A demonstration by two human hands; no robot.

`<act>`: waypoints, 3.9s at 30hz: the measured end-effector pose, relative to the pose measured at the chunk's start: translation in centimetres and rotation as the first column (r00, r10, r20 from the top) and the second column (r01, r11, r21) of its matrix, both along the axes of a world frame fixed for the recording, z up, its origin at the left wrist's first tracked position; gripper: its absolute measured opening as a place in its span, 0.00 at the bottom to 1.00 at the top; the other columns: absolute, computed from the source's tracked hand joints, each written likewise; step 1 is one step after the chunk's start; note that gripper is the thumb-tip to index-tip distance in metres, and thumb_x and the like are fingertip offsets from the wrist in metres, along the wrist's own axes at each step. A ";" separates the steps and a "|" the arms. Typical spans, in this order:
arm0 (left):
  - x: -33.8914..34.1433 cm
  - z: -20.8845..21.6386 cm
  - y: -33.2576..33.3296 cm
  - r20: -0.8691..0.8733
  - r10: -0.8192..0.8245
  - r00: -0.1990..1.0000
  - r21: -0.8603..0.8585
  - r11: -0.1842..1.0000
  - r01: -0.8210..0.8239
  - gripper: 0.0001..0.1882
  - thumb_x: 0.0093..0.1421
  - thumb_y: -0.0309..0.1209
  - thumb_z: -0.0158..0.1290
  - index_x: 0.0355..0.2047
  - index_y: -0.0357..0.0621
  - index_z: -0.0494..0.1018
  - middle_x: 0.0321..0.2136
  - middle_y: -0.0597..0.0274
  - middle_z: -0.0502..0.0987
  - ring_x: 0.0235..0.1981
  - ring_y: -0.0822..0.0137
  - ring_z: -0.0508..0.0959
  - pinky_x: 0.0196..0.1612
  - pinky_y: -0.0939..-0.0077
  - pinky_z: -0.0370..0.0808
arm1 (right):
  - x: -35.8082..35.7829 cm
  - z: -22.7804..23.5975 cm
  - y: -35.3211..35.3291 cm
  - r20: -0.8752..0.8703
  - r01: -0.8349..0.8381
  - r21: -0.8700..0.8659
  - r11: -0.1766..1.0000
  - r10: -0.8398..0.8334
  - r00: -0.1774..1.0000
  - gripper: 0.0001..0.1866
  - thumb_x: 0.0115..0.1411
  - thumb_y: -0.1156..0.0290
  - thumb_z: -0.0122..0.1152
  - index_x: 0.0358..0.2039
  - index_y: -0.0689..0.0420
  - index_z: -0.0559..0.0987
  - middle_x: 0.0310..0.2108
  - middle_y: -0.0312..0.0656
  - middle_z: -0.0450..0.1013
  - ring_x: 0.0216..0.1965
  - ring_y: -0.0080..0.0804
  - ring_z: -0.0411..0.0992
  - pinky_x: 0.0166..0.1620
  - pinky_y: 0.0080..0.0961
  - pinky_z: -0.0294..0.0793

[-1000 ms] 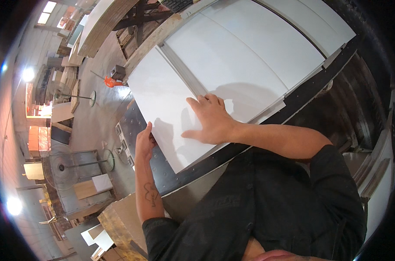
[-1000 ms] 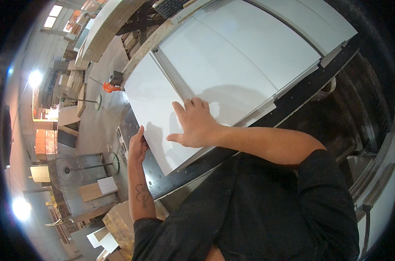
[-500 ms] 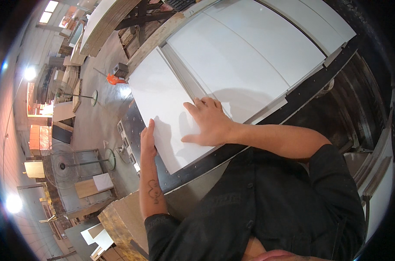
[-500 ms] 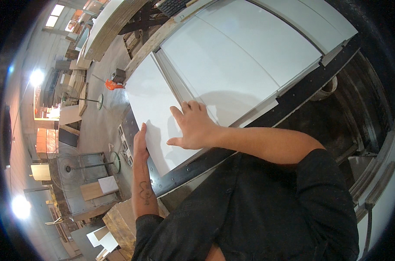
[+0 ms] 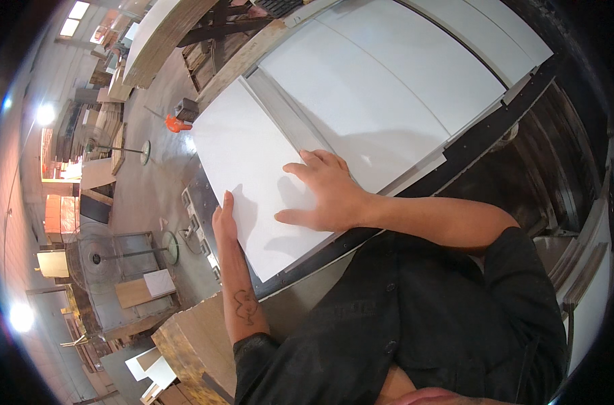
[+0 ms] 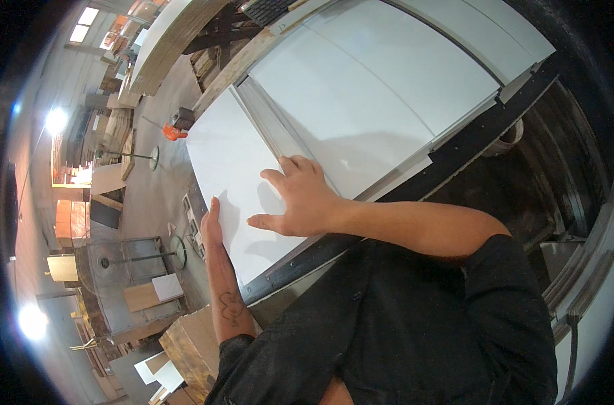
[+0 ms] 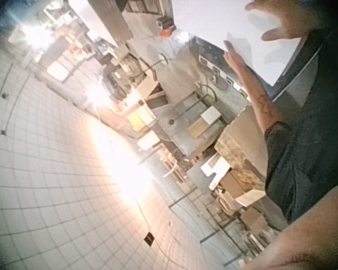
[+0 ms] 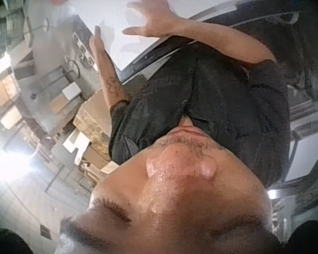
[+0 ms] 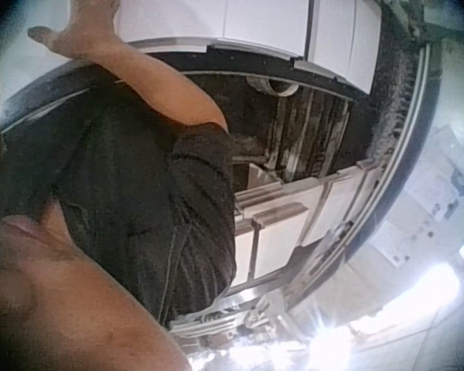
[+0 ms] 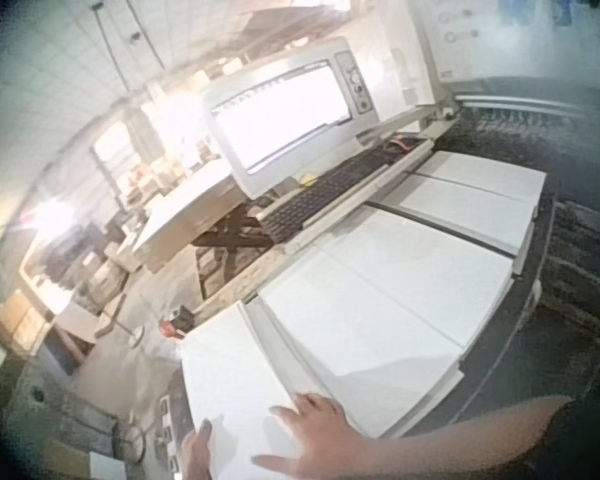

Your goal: The person stacks large white paper sheets on a table, aligns them, and uses a computer mouse to operate a cutting machine. The person repeatedly arranges and cuts the paper into smaller pieces.

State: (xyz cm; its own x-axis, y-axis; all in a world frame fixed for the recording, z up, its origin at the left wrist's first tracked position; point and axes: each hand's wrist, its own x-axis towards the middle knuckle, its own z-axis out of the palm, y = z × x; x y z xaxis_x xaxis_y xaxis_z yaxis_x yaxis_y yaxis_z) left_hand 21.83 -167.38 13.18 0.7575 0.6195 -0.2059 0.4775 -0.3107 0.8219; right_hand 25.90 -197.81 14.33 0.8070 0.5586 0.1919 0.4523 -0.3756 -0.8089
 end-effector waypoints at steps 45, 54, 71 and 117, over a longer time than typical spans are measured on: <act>3.4 0.0 2.4 0.024 -0.075 0.997 -0.421 0.903 0.079 0.29 0.71 0.45 0.59 0.52 0.23 0.77 0.45 0.44 0.84 0.42 0.56 0.86 0.43 0.63 0.83 | 0.2 -1.1 1.2 0.014 0.033 0.125 0.992 -0.035 0.999 0.60 0.57 0.32 0.71 0.68 0.76 0.62 0.62 0.70 0.62 0.68 0.66 0.56 0.72 0.58 0.53; 4.0 2.2 2.0 0.049 -0.097 0.994 -0.281 0.954 0.107 0.34 0.70 0.50 0.59 0.53 0.21 0.76 0.44 0.43 0.84 0.37 0.59 0.86 0.39 0.68 0.82 | 1.0 0.2 1.7 -0.088 -0.013 0.145 0.989 0.026 0.996 0.55 0.60 0.36 0.70 0.69 0.70 0.62 0.65 0.68 0.58 0.71 0.64 0.54 0.72 0.56 0.56; -0.6 4.2 -5.9 0.363 -0.063 0.930 -0.247 0.955 0.162 0.25 0.74 0.44 0.57 0.55 0.29 0.76 0.44 0.56 0.83 0.40 0.68 0.81 0.44 0.74 0.77 | 3.7 1.9 -2.9 -0.754 0.242 0.258 0.935 0.038 0.656 0.39 0.67 0.48 0.69 0.63 0.69 0.70 0.50 0.55 0.75 0.47 0.39 0.77 0.48 0.32 0.80; 4.3 -2.0 -3.7 -0.117 0.013 0.993 -0.251 0.967 -0.042 0.26 0.71 0.54 0.56 0.34 0.42 0.79 0.27 0.64 0.79 0.24 0.72 0.77 0.24 0.75 0.69 | 31.5 -1.1 -65.4 -0.480 0.420 0.022 0.907 -0.359 0.800 0.29 0.72 0.54 0.62 0.59 0.70 0.76 0.46 0.48 0.80 0.44 0.31 0.79 0.49 0.29 0.78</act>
State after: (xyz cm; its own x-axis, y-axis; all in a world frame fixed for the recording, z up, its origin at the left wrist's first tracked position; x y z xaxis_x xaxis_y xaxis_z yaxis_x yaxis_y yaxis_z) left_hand 26.11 -171.12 11.17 0.7034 0.5566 -0.4420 0.5774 -0.0849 0.8120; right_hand 57.45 -263.17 13.27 0.9626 0.1746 -0.2074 -0.1423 -0.3258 -0.9347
